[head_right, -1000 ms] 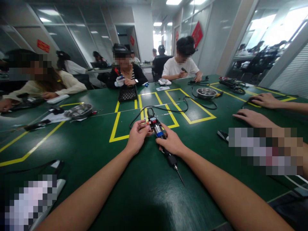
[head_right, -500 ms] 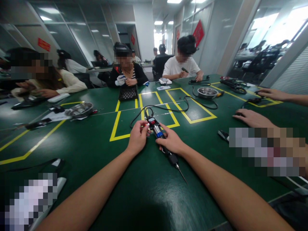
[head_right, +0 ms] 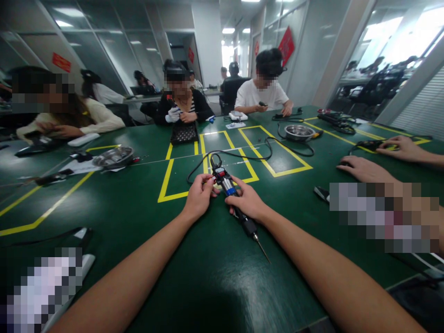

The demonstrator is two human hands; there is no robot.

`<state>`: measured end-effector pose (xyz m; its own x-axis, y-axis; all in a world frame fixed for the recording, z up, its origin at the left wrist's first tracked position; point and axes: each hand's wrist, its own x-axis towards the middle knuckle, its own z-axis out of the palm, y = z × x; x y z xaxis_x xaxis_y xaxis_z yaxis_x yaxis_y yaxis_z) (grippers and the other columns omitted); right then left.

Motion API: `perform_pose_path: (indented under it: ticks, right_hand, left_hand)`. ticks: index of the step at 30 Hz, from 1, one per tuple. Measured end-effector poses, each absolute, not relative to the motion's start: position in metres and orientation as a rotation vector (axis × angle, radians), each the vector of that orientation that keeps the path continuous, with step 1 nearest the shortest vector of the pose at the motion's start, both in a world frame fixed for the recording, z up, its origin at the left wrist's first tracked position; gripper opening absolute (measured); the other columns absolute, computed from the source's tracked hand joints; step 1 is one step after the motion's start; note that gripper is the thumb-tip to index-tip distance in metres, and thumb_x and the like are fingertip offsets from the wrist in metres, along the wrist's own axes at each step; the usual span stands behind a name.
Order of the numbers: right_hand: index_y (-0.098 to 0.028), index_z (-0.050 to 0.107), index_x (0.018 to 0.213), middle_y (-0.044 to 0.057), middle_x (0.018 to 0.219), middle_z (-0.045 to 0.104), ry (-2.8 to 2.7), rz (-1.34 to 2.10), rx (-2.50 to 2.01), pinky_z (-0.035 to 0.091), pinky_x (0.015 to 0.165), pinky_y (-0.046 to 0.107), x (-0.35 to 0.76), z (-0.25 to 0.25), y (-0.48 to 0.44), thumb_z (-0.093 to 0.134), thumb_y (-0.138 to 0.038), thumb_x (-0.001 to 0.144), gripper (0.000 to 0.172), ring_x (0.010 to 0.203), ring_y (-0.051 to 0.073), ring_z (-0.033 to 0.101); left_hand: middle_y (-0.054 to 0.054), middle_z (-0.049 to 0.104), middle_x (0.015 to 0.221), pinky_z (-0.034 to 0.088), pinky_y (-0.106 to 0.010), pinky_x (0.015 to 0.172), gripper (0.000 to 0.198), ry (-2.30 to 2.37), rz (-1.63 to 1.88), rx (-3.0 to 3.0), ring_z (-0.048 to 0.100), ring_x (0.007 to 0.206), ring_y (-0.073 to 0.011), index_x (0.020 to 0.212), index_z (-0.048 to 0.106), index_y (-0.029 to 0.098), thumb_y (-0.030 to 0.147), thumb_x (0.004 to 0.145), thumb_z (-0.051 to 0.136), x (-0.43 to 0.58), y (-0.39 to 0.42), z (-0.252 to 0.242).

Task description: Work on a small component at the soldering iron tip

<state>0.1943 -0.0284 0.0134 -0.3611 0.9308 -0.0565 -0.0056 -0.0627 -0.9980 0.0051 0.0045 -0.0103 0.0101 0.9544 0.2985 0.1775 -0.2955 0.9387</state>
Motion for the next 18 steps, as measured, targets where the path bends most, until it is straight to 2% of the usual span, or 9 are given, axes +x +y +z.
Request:
perform_pose_path:
  ticks: [4, 10, 18]
  right_hand:
    - [-0.024, 0.015, 0.163, -0.005, 0.067, 0.063, -1.448, 1.546, -1.042, 0.052, 0.044, 0.025, 0.1948, 0.0142, -0.0288, 0.07, -0.018, 0.077, 0.101, 0.05, 0.015, 0.064]
    - [-0.025, 0.019, 0.162, -0.005, 0.068, 0.063, -1.439, 1.557, -1.043, 0.051, 0.044, 0.024, 0.195, 0.0172, -0.0301, 0.071, -0.016, 0.076, 0.1, 0.05, 0.014, 0.063]
    - [-0.026, 0.019, 0.163, -0.006, 0.07, 0.062, -1.432, 1.574, -1.034, 0.051, 0.045, 0.024, 0.1965, 0.0165, -0.0286, 0.072, -0.016, 0.076, 0.102, 0.051, 0.014, 0.064]
  left_hand:
    - [-0.005, 0.067, 0.091, 0.055, -0.024, 0.057, 0.029, 1.125, 1.371, 1.463, 0.07, 0.068, -0.0139, 0.114, 0.056, 0.017, 0.041, 0.098, 0.052, 0.0035, 0.0086, -0.0126]
    - [-0.005, 0.066, 0.087, 0.054, -0.023, 0.054, 0.029, 1.05, 1.401, 1.318, 0.069, 0.066, -0.0142, 0.107, 0.057, 0.015, 0.04, 0.092, 0.061, 0.0024, 0.0124, -0.012]
    - [-0.004, 0.067, 0.085, 0.055, -0.024, 0.054, 0.028, 1.086, 1.381, 1.316, 0.07, 0.063, -0.0147, 0.106, 0.052, 0.016, 0.039, 0.092, 0.061, 0.0029, 0.0129, -0.0134]
